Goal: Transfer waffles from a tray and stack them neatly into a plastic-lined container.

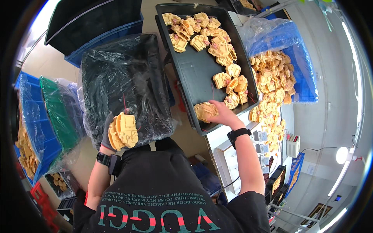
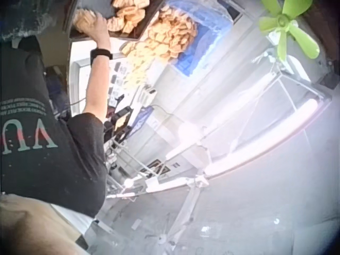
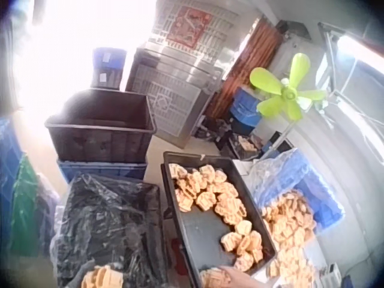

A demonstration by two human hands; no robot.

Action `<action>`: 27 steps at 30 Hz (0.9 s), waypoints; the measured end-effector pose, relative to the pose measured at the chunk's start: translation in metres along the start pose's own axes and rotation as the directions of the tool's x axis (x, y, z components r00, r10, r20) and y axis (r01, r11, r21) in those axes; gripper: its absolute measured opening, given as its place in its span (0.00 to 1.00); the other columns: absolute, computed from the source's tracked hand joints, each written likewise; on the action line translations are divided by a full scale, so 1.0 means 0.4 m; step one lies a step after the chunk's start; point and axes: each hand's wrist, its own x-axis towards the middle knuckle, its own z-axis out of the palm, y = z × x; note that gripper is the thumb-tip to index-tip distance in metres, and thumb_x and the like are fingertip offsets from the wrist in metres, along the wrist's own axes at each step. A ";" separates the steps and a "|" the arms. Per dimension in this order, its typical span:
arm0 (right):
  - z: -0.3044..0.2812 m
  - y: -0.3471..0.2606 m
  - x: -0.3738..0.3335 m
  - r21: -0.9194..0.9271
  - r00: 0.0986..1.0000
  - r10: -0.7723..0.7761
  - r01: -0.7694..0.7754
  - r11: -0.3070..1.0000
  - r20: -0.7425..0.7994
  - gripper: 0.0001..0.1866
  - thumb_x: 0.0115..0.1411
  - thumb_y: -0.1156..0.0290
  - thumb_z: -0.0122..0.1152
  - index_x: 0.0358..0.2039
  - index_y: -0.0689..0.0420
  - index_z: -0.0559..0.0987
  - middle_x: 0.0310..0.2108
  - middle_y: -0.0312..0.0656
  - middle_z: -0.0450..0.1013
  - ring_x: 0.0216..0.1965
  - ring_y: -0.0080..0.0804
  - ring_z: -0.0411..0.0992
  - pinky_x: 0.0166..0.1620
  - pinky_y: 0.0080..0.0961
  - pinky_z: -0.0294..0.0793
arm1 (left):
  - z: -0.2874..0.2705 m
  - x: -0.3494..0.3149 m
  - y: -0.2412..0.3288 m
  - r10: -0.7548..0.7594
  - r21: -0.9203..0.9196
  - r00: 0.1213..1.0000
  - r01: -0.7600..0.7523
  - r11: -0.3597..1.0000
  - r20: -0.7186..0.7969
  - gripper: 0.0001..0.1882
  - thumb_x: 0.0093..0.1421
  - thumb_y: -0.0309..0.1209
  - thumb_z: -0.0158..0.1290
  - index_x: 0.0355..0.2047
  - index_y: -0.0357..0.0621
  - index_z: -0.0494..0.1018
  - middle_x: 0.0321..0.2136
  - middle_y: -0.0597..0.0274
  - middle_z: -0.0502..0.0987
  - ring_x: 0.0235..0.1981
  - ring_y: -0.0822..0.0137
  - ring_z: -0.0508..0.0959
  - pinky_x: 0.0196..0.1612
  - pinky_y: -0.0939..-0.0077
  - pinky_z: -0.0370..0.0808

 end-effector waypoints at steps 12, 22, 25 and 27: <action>0.029 -0.097 -0.032 0.121 0.923 0.023 0.025 0.992 -0.383 0.21 0.50 0.73 0.67 0.42 0.59 0.68 0.35 0.48 0.74 0.38 0.42 0.75 0.41 0.32 0.74 | 0.035 0.015 0.004 0.184 0.104 0.981 -0.178 0.979 -0.059 0.33 0.63 0.53 0.43 0.60 0.44 0.61 0.51 0.51 0.72 0.51 0.50 0.74 0.53 0.49 0.72; 0.119 -0.517 0.021 0.271 0.846 -0.220 0.385 0.882 -0.486 0.23 0.50 0.78 0.66 0.41 0.61 0.63 0.41 0.47 0.64 0.38 0.35 0.69 0.39 0.26 0.72 | 0.125 0.045 0.005 0.085 -0.073 0.979 -0.073 0.995 0.187 0.29 0.66 0.51 0.43 0.62 0.49 0.60 0.56 0.55 0.69 0.55 0.54 0.70 0.60 0.56 0.66; 0.144 -0.551 0.040 0.148 0.799 -0.347 0.469 0.870 -0.491 0.23 0.48 0.79 0.67 0.40 0.59 0.64 0.41 0.45 0.65 0.38 0.39 0.70 0.37 0.28 0.72 | 0.132 0.024 0.018 0.118 -0.081 0.970 -0.103 0.991 0.214 0.30 0.65 0.52 0.43 0.62 0.50 0.61 0.56 0.57 0.69 0.54 0.53 0.71 0.60 0.56 0.66; 0.147 -0.562 0.047 0.120 0.795 -0.371 0.478 0.870 -0.480 0.23 0.48 0.79 0.67 0.40 0.59 0.64 0.40 0.45 0.65 0.38 0.40 0.69 0.38 0.29 0.72 | 0.118 0.010 0.032 0.145 -0.095 0.968 -0.128 0.987 0.204 0.30 0.65 0.52 0.43 0.62 0.50 0.60 0.56 0.57 0.69 0.54 0.53 0.71 0.59 0.56 0.66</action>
